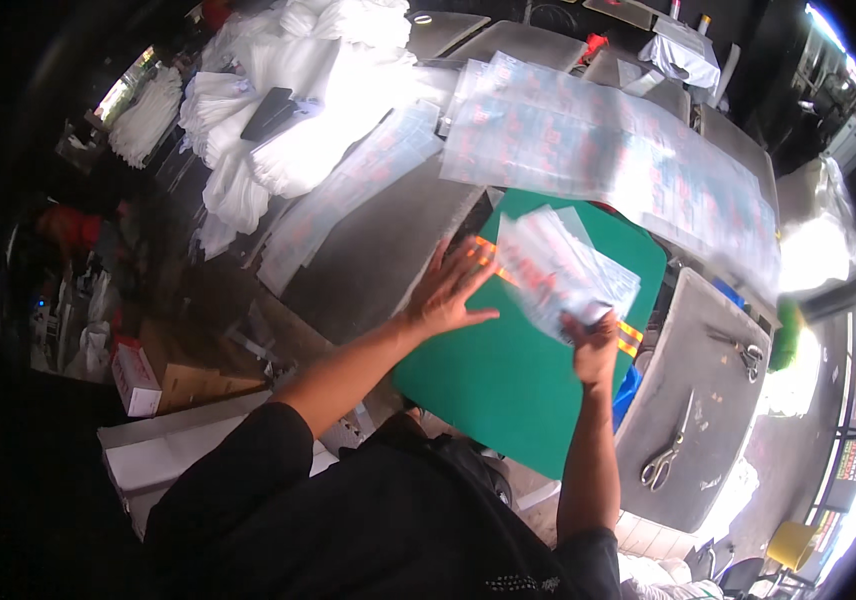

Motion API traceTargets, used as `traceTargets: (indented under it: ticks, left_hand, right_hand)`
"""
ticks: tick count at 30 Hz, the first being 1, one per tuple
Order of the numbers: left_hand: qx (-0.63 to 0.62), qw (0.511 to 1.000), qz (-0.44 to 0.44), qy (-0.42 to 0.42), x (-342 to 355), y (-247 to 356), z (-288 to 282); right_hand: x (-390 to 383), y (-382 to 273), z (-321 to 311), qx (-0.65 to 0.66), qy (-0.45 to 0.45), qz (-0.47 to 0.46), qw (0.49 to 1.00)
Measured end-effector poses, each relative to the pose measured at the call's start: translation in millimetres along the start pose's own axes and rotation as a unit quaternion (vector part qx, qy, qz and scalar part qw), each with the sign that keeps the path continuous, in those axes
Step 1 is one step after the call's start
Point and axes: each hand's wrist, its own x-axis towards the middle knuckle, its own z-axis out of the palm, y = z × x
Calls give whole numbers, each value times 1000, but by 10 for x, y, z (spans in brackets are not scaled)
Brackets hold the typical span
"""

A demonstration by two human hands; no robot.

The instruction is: The person organizes printed plastic sheets, cuts them into smaller segments using scissors, and stacks the cut pieces on the work surface.

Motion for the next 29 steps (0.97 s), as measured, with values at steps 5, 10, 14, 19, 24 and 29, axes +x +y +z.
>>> traceTargets:
  ticks: [5,10,14,19,24,29]
  left_hand:
    - [-3,988,-157,12,-107,-1315,-158]
    - [95,930,-342,-91,-940,-2779,-335]
    - [146,873,-398,-241,-1280,-3207,-451]
    - [162,902,-333,-222,-1288,-3146,-471]
    - [124,938,-255,-197,-1095,-3097,-456]
    - [56,988,-85,-118,-505,-2500,-58]
  right_hand:
    - [558,436,-69,40,125,97,987]
    - [563,1110,-285,-241,272,223,905]
    - [521,1439,-468,-483,327,245,775]
    - [506,1543,-613,-458,336,250,784]
    - [591,858,-17,-586,371,270,668]
    - [684,376,1269,-486,31,-133,863]
